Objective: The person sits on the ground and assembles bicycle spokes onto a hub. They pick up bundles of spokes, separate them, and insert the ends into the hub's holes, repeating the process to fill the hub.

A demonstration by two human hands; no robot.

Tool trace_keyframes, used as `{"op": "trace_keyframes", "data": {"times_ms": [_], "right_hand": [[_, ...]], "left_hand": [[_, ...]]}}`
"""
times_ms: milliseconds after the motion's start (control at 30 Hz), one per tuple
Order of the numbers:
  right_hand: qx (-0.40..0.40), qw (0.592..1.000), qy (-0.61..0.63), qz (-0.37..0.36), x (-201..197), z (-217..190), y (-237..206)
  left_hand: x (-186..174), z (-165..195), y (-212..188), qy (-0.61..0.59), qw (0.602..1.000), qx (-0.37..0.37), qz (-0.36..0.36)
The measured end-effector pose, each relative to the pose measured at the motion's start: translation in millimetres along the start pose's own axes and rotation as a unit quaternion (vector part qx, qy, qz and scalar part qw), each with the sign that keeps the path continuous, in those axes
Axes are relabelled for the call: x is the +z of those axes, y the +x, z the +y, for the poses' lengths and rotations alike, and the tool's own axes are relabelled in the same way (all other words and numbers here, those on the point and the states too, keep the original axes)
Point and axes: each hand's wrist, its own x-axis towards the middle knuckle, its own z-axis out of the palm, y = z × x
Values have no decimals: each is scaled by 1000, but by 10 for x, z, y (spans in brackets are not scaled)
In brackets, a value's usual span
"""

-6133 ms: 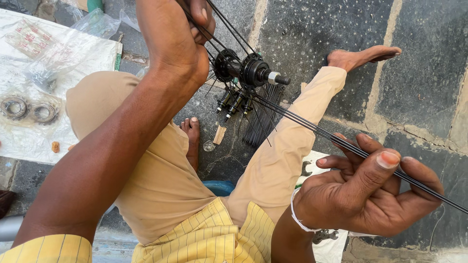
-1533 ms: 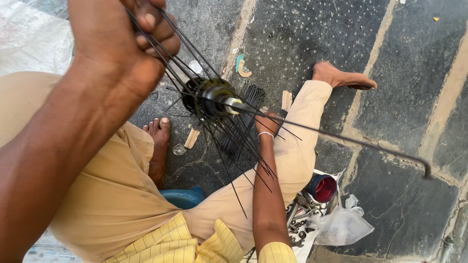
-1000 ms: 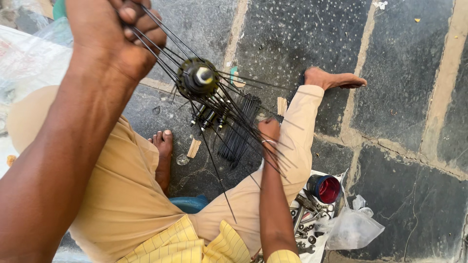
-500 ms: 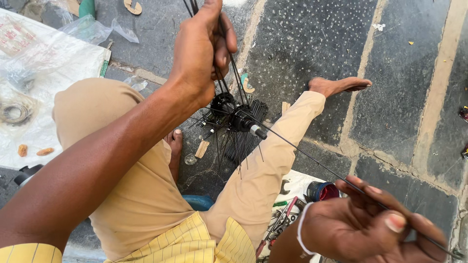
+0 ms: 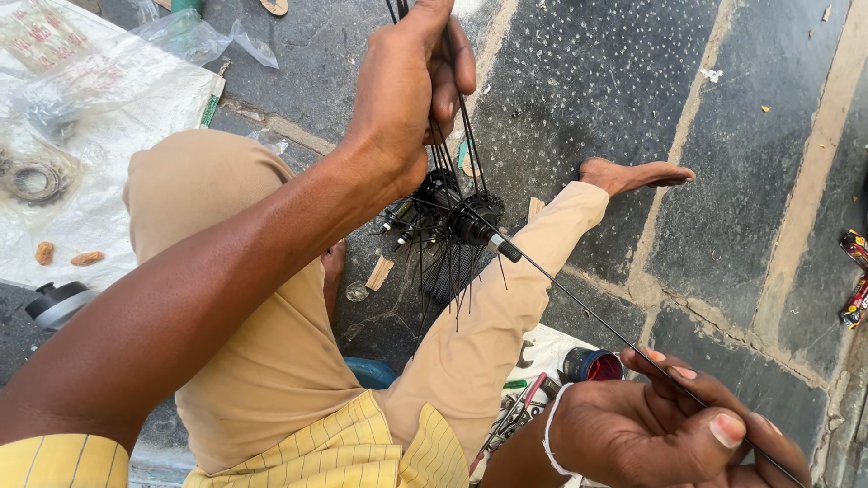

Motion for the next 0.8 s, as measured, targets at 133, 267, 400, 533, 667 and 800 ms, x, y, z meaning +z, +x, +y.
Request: {"op": "trace_keyframes", "data": {"times_ms": [133, 267, 400, 533, 667, 800], "right_hand": [[-3, 1000, -22, 12, 15, 10, -47], [-4, 999, -40, 24, 42, 4, -46], [0, 999, -40, 30, 63, -14, -32], [-7, 998, -39, 42, 79, -43, -30], [2, 997, -44, 59, 121, -61, -42], [-2, 996, -55, 71, 129, -57, -51]], "left_hand": [[7, 1, 4, 0, 1000, -16, 4], [6, 1, -7, -7, 1000, -14, 0], [17, 0, -7, -4, 1000, -16, 2], [18, 4, -6, 1, 1000, -15, 3], [15, 7, -3, 2, 1000, -18, 10], [9, 10, -9, 11, 1000, -12, 12]]}}
